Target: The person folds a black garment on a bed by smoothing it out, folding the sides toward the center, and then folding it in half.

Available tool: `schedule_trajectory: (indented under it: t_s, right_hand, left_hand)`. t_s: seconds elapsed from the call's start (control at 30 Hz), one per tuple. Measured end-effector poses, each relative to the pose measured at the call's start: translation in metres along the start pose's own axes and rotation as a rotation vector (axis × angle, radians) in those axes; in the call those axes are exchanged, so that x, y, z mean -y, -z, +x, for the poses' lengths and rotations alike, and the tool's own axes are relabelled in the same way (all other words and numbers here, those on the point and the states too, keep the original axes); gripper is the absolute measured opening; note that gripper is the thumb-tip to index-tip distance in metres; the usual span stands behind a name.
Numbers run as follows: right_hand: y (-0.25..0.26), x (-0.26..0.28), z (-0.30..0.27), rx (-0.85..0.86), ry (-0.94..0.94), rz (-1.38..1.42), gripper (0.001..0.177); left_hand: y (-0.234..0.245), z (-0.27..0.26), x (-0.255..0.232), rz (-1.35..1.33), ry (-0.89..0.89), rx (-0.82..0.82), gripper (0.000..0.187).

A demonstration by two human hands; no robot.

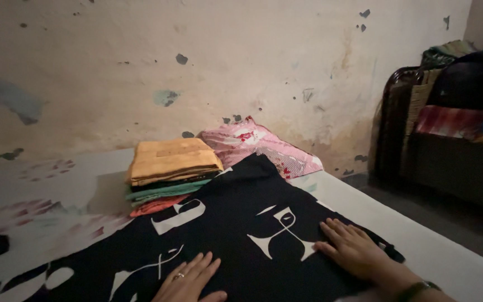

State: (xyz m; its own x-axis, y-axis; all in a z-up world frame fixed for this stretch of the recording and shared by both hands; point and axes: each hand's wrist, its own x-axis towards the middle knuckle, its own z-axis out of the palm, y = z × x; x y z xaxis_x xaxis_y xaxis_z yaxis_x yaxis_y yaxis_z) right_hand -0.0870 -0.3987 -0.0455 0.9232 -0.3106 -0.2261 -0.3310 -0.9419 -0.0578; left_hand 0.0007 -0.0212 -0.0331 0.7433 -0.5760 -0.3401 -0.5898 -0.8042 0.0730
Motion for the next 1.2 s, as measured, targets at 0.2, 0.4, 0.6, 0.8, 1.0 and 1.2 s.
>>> schedule_trajectory:
  t_s: [0.2,0.4,0.6,0.8,1.0,1.2]
  right_hand:
    - [0.007,0.034,-0.04,-0.001,0.021,-0.32,0.063]
    - [-0.027,0.116,-0.132,-0.337,0.132,0.102,0.074]
    - [-0.053,0.223,-0.216,-0.088,0.248,0.073,0.079]
    - [-0.078,0.361,-0.316,-0.206,0.737,0.32,0.044]
    - [-0.089,0.466,-0.439,-0.114,0.946,0.218,0.031]
    - [-0.128,0.537,-0.477,0.037,1.041,0.169,0.035]
  left_hand:
    - [0.005,-0.053,-0.033,-0.143,0.246,0.061,0.078]
    - [-0.034,-0.151,-0.033,-0.249,0.216,-0.1,0.075]
    - [-0.087,-0.265,-0.012,-0.36,0.087,-0.306,0.061]
    - [-0.14,-0.387,0.006,-0.306,0.266,-0.66,0.037]
    - [-0.183,-0.524,0.053,-0.727,0.868,-0.995,0.026]
    - [-0.27,-0.583,0.139,-0.949,1.146,-1.145,0.047]
